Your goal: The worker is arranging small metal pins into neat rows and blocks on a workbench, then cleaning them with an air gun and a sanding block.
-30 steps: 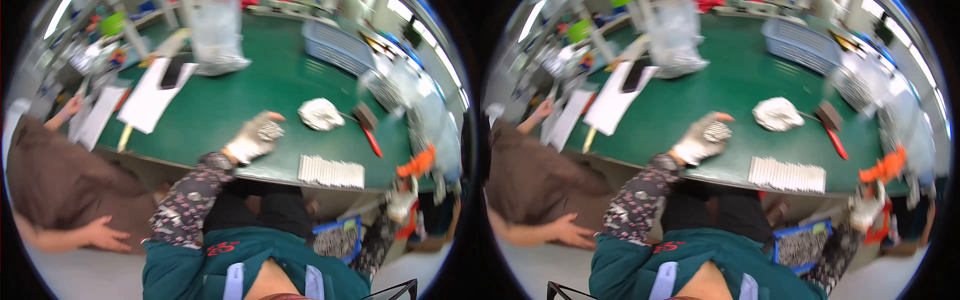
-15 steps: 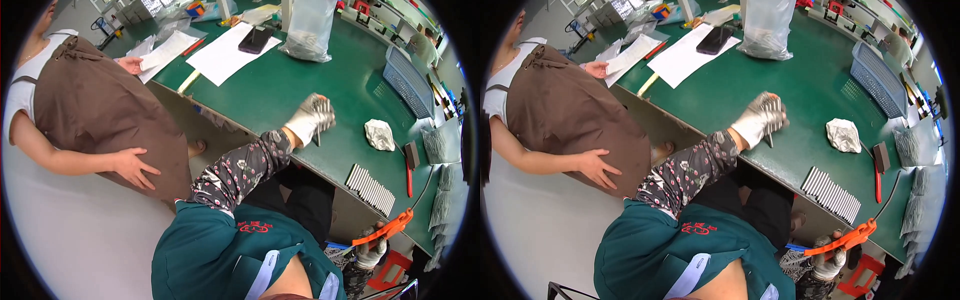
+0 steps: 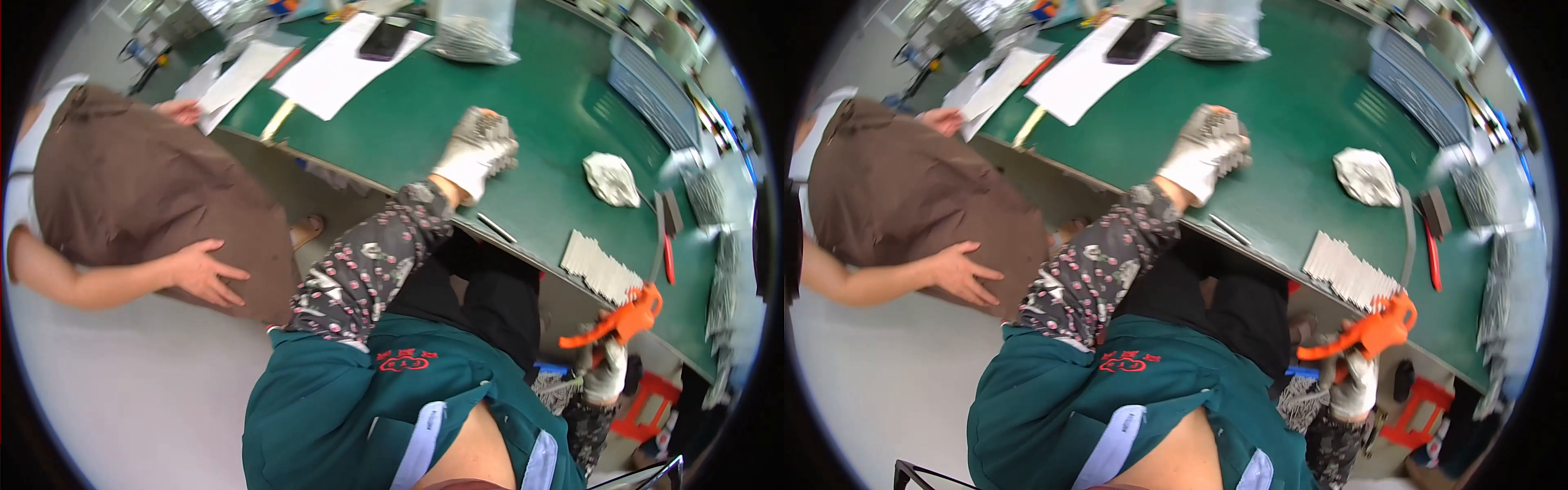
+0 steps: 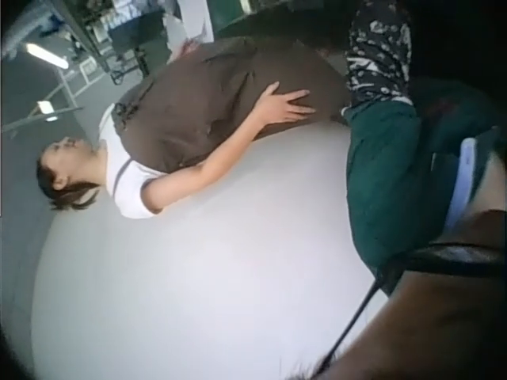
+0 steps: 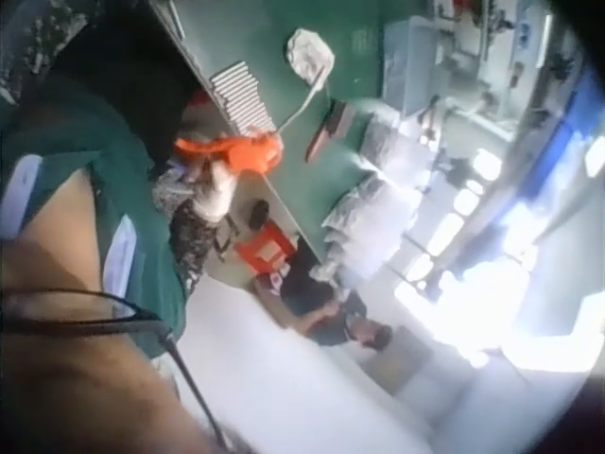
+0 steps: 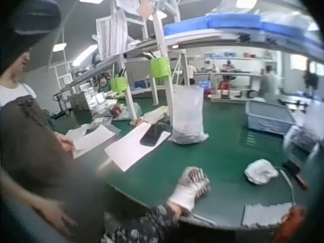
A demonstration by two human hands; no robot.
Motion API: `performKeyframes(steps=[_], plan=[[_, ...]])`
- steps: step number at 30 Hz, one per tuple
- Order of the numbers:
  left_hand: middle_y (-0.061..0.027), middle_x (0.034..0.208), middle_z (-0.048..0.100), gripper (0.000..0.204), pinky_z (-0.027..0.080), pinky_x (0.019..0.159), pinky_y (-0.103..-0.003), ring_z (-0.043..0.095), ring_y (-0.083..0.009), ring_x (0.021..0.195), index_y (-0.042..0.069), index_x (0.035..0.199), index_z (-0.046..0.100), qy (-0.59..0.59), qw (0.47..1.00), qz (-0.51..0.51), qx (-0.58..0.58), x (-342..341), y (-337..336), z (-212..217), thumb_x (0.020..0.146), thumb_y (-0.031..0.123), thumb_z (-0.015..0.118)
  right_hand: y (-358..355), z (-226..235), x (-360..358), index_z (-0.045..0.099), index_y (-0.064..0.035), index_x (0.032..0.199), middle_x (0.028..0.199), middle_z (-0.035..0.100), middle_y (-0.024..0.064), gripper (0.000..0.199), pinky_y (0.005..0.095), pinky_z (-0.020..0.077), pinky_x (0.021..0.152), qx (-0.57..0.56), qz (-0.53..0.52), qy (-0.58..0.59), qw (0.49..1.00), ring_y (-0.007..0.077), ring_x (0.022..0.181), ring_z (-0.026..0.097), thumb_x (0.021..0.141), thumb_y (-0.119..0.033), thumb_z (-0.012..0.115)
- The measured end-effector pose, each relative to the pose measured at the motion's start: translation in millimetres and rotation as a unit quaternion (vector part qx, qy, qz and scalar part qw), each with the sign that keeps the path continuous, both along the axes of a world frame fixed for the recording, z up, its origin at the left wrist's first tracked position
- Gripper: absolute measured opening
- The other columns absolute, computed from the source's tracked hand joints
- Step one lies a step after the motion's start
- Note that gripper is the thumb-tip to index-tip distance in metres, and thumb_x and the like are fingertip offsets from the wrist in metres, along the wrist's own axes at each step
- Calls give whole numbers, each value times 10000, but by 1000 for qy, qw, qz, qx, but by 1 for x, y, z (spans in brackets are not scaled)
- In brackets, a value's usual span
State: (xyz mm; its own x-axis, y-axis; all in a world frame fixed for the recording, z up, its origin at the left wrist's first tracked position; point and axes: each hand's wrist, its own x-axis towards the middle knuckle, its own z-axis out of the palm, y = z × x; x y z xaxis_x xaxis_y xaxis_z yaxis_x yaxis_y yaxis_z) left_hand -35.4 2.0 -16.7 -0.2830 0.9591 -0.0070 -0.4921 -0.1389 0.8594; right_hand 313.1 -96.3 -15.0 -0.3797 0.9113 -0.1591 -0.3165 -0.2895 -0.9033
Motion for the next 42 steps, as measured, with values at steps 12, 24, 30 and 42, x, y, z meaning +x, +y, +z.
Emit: performKeyframes(steps=[12,24,30,42], plan=[[-59,932,560,424,554,699,-326,599,-171,800,92,1128,471,93,995,-35,-4,0,-7,2,779,-28,680,91,97,11,553,-49,1007,615,539,26,330,215,375,373,39,-238,-281,929,96,412,480,893,-355,596],[-49,882,553,432,547,655,-321,582,-157,762,84,1112,465,92,993,-39,60,-18,-12,-17,772,13,721,206,15,107,571,-108,1170,1149,604,206,353,436,473,907,67,-246,-784,566,360,1060,586,832,-192,513],[-59,825,565,424,529,634,-271,603,-163,677,69,1090,449,141,988,-45,38,-3,-10,3,768,40,724,170,75,26,639,-114,1070,1001,646,140,299,416,493,830,290,-235,-820,434,309,950,615,783,-193,607],[17,852,563,399,482,717,-216,556,-75,781,81,980,521,308,949,-46,49,-1,-9,-6,671,-95,700,160,51,-214,695,-28,880,921,683,176,196,395,521,769,444,193,-662,573,317,871,667,764,-127,572]])
